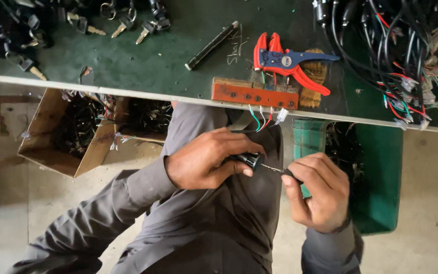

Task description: The person sits on the floor and repeatedly inserts keys into ignition cylinders, connects wire harnesses to the cylinders, and places the assembled units on a green table. The person handles ignition cylinders, keys, and wire harnesses throughout the clip.

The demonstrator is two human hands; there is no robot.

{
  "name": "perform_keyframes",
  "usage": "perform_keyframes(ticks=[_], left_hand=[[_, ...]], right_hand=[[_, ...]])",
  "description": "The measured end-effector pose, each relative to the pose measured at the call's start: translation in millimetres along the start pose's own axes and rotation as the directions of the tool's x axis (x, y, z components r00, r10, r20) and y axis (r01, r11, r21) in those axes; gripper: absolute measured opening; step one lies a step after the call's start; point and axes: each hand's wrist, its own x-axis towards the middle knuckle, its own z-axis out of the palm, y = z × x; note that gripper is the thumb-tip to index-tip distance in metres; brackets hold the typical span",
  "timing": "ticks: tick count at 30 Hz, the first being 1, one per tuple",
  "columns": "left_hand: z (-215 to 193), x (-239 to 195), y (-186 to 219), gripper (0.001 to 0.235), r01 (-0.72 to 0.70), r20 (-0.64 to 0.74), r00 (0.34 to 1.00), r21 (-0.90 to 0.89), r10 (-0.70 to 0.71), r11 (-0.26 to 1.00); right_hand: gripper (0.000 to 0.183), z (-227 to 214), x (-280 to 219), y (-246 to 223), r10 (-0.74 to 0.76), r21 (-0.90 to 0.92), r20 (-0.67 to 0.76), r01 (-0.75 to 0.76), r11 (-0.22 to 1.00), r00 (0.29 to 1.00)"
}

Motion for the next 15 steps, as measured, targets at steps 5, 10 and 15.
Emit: perform_keyframes(ticks=[5,10,15], left_hand=[[-2.7,-1.5,-5.2,0.038,-0.023,-0.002,1.0,0.035,0.023,0.999],[8.3,-0.4,-3.6,0.04,0.0,-0.041,0.999,0.141,0.006,0.99],[25.3,2.4,23.1,0.041,-0.094,-0.211,0.971,0.088,0.111,0.992]], right_hand=[[0.014,-1.4,13.3,-6.6,-0.108,-0.111,0.042,0.112,0.987,0.993],[0.014,26.7,-18.2,21.1,-0.043,-0.078,0.096,0.051,0.996,0.994],[0.024,49.0,-46.6,32.7,0.525,0.545,0.304,-0.597,0.589,0.795]])
